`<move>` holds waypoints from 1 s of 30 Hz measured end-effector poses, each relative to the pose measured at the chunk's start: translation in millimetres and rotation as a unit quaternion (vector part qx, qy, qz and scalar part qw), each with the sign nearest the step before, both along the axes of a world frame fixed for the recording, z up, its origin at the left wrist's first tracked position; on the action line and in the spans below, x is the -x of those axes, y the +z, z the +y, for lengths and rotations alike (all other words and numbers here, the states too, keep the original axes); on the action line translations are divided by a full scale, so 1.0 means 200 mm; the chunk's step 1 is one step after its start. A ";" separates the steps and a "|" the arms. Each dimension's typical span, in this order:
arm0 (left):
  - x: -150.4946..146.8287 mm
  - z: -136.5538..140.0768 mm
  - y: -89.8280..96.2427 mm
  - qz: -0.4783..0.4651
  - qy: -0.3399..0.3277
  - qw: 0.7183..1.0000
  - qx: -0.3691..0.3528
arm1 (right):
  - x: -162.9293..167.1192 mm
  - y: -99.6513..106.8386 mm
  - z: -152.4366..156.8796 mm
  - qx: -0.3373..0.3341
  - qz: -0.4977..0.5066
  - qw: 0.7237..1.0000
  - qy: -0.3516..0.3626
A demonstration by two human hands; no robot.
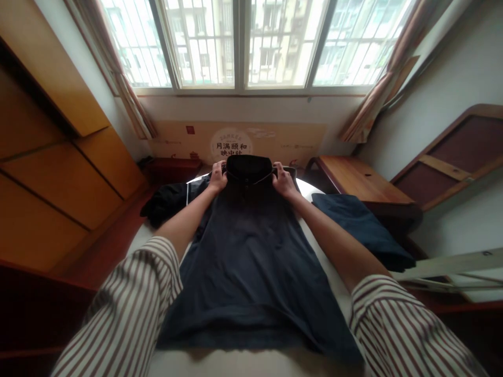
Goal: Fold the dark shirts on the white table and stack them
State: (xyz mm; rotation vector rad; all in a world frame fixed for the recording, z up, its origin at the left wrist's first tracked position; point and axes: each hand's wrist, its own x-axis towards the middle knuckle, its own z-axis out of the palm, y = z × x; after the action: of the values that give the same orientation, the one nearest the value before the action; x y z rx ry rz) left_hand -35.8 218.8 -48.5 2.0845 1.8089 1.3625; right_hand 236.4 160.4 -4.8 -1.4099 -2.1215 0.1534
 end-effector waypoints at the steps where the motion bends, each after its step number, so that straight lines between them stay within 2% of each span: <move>1: -0.01 0.01 0.01 0.000 -0.017 1.000 0.000 | 0.01 0.02 -0.01 0.006 -0.003 1.000 0.014; 4: -0.05 -0.06 0.01 0.023 -0.080 0.996 0.012 | 0.01 0.02 -0.13 0.026 -0.015 0.998 0.055; 6: -0.07 -0.24 0.02 0.077 -0.145 0.986 0.023 | -0.01 0.00 -0.27 0.041 -0.025 0.996 0.082; 8: -0.07 -0.54 0.04 0.141 -0.223 0.964 0.027 | -0.08 -0.03 -0.48 0.059 -0.043 0.990 0.123; 9: -0.07 -0.73 0.05 0.161 -0.244 0.956 0.033 | -0.12 -0.05 -0.61 0.070 -0.055 0.985 0.149; 10: -0.05 -0.93 0.06 0.178 -0.265 0.947 0.049 | -0.18 -0.07 -0.74 0.086 -0.085 0.971 0.208; 12: -0.01 -1.32 0.07 0.200 -0.293 0.931 0.080 | -0.30 -0.13 -1.01 0.093 -0.119 0.955 0.256; 15: 0.08 -1.79 0.02 0.232 -0.287 0.922 0.116 | -0.49 -0.23 -1.34 0.037 -0.139 0.961 0.238; 17: 0.15 -1.97 -0.05 0.243 -0.248 0.932 0.109 | -0.59 -0.30 -1.46 -0.005 -0.148 0.967 0.208; 20: 0.22 -2.11 -0.16 0.245 -0.162 0.952 0.081 | -0.69 -0.40 -1.52 -0.063 -0.150 0.971 0.175; 23: 0.26 -2.14 -0.23 0.236 -0.100 0.964 0.064 | -0.75 -0.46 -1.53 -0.117 -0.148 0.970 0.152; 26: 0.28 -2.16 -0.25 0.227 -0.091 0.967 0.075 | -0.75 -0.46 -1.56 -0.156 -0.153 0.966 0.140; 30: 0.31 -2.17 -0.25 0.213 -0.109 0.965 0.104 | -0.74 -0.38 -1.68 -0.194 -0.149 0.960 0.138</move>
State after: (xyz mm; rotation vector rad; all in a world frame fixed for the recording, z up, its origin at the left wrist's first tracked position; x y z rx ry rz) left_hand -97.1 -216.0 -97.8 2.5010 1.6908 0.6755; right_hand 384.6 -176.2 -81.4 -0.9495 -2.4205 -0.3741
